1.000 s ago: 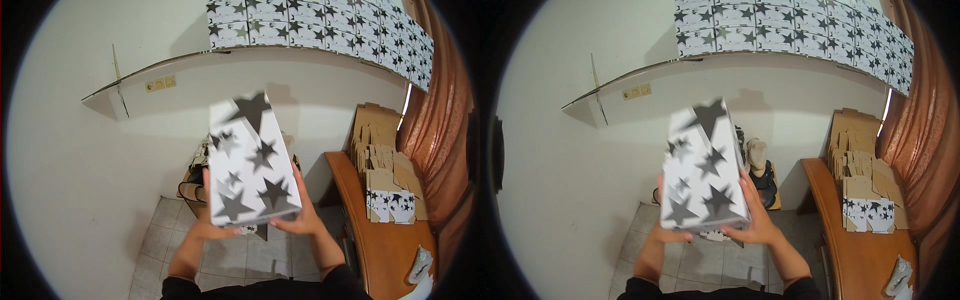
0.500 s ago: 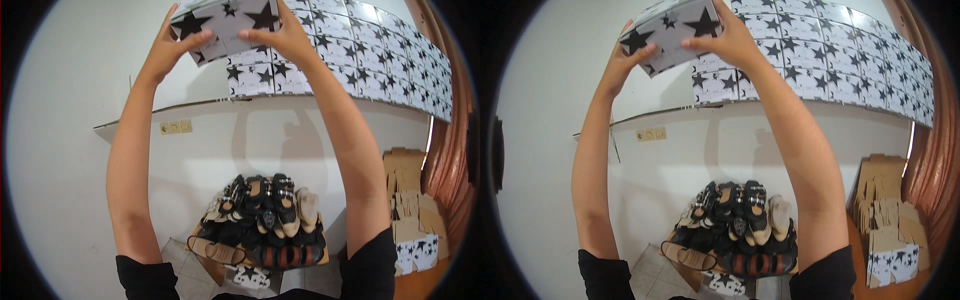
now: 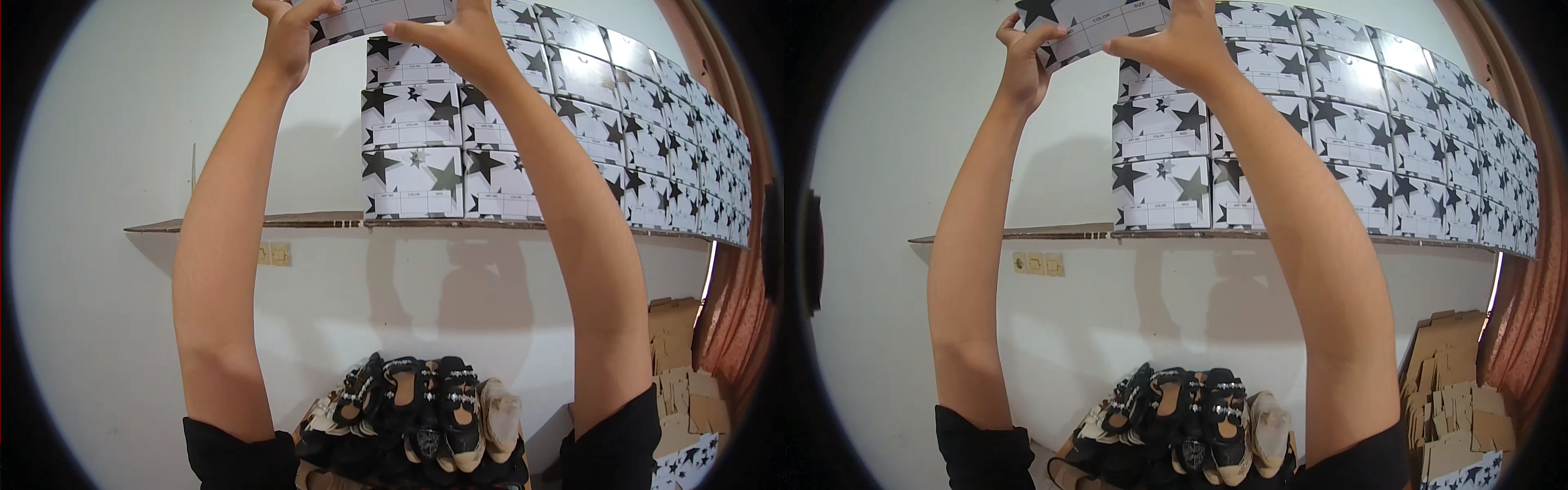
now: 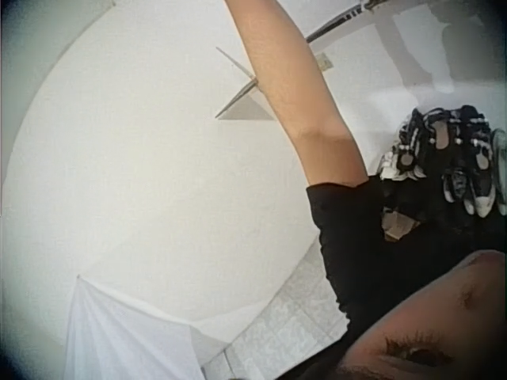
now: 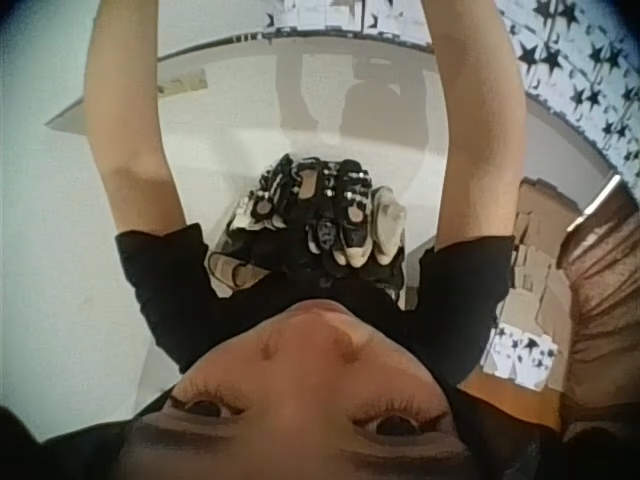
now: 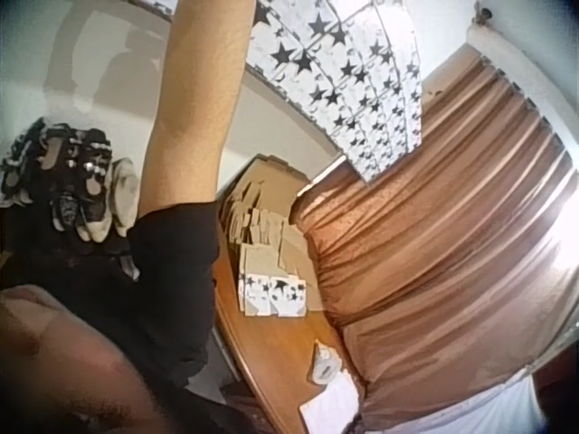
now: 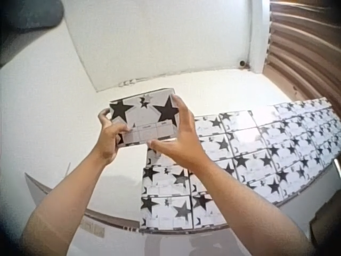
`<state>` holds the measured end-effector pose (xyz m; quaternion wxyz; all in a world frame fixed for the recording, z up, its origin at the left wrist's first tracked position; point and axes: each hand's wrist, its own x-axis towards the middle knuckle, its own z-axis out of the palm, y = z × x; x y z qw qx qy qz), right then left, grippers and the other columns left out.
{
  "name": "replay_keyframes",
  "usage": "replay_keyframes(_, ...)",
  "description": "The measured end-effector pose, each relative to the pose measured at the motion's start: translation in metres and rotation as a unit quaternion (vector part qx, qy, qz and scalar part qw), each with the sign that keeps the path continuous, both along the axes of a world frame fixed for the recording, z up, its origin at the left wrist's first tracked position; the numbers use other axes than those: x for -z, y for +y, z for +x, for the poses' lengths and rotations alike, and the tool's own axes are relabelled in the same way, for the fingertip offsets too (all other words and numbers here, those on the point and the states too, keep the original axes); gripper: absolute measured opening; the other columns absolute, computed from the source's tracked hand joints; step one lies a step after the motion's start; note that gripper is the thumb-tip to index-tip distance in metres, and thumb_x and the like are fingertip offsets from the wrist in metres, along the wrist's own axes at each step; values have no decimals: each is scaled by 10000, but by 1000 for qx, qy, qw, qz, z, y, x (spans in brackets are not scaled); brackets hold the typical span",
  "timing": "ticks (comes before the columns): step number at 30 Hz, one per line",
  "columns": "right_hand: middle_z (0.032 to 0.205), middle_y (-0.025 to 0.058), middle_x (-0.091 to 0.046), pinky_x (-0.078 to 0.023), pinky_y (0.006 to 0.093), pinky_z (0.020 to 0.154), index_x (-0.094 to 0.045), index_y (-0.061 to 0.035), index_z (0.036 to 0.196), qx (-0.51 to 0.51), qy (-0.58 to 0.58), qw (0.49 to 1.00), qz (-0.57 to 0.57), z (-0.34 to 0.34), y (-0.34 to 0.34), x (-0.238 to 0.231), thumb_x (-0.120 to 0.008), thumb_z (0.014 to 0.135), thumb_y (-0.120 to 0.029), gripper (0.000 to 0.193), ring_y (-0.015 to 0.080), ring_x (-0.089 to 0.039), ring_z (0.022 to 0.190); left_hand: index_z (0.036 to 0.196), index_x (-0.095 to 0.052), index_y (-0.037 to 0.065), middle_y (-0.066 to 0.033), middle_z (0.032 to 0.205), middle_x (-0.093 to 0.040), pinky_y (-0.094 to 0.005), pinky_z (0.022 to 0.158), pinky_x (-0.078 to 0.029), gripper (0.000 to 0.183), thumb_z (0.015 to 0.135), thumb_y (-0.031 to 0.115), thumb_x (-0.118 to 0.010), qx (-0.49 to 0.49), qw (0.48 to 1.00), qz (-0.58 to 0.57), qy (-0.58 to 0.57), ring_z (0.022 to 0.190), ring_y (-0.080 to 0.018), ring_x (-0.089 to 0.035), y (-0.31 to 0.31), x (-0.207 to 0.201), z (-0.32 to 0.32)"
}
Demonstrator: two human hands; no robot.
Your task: Assemble and fold cardboard shoe boxes and place tissue paper inside.
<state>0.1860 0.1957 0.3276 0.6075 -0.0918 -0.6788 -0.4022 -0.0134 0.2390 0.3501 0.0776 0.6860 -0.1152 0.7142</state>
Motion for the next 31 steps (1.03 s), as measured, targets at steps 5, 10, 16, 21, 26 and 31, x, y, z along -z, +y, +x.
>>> replay_keyframes(5, 1247, 211, -416, -326, 443, 1013, -408, -94, 1282, -10, 11, 997, 76, 9, 25, -34, -692, 712, -173, 642, 356, -362, 1230, 1213, -211, 88, -165, 1059, -448, -314, 679, -488, 567, 818, 130, -615, -2, 995, 53, -89, 881, -213, -527, 21, -42, 18)
replay_keyframes(10, 1162, 189, -553, -368, 402, 975, -505, -43, 1185, 4, 86, 988, 124, 20, 55, -64, -670, 780, -137, 448, 344, -493, 1125, 1214, -288, 90, -160, 980, -497, -300, 647, -476, 403, 922, 254, -511, -78, 989, 28, -119, 847, -170, -517, 50, -80, 41)
replay_keyframes(16, 1085, 165, -596, -380, 434, 947, -601, -48, 1084, 89, 97, 984, 117, 35, 101, -73, -621, 823, -184, 295, 307, -528, 1086, 1372, -362, 83, -177, 1336, -449, -325, 1039, -290, 440, 987, 282, -288, -221, 971, 61, -71, 1246, -266, -405, 135, -97, 50)
replay_keyframes(21, 1140, 101, -602, -199, 665, 974, -643, -71, 1041, 305, 153, 940, -31, 28, 115, -51, -427, 899, -365, 391, 262, -493, 1158, 1423, -229, 34, -206, 1427, -318, -317, 1088, -224, 496, 974, 238, -281, -260, 966, 5, -4, 1330, -292, -296, 181, -95, 58)
replay_keyframes(26, 1323, 117, -491, -101, 661, 1037, -530, -85, 1231, 391, 158, 906, 48, 32, 123, -39, -371, 913, -378, 460, 260, -388, 1283, 1381, -290, -30, -247, 1406, -326, -336, 1103, -212, 501, 970, 256, -285, -348, 935, 23, -62, 1324, -346, -289, 180, -83, 67)
replay_keyframes(31, 1480, 130, -249, 17, 608, 1073, -257, -76, 1423, 313, 90, 922, -209, 46, 103, -58, -269, 941, -499, 641, 334, -158, 1381, 1339, -371, -16, -248, 1328, -420, -381, 1083, -252, 466, 958, 249, -328, -422, 873, 123, -211, 1264, -355, -364, 176, -71, 61)
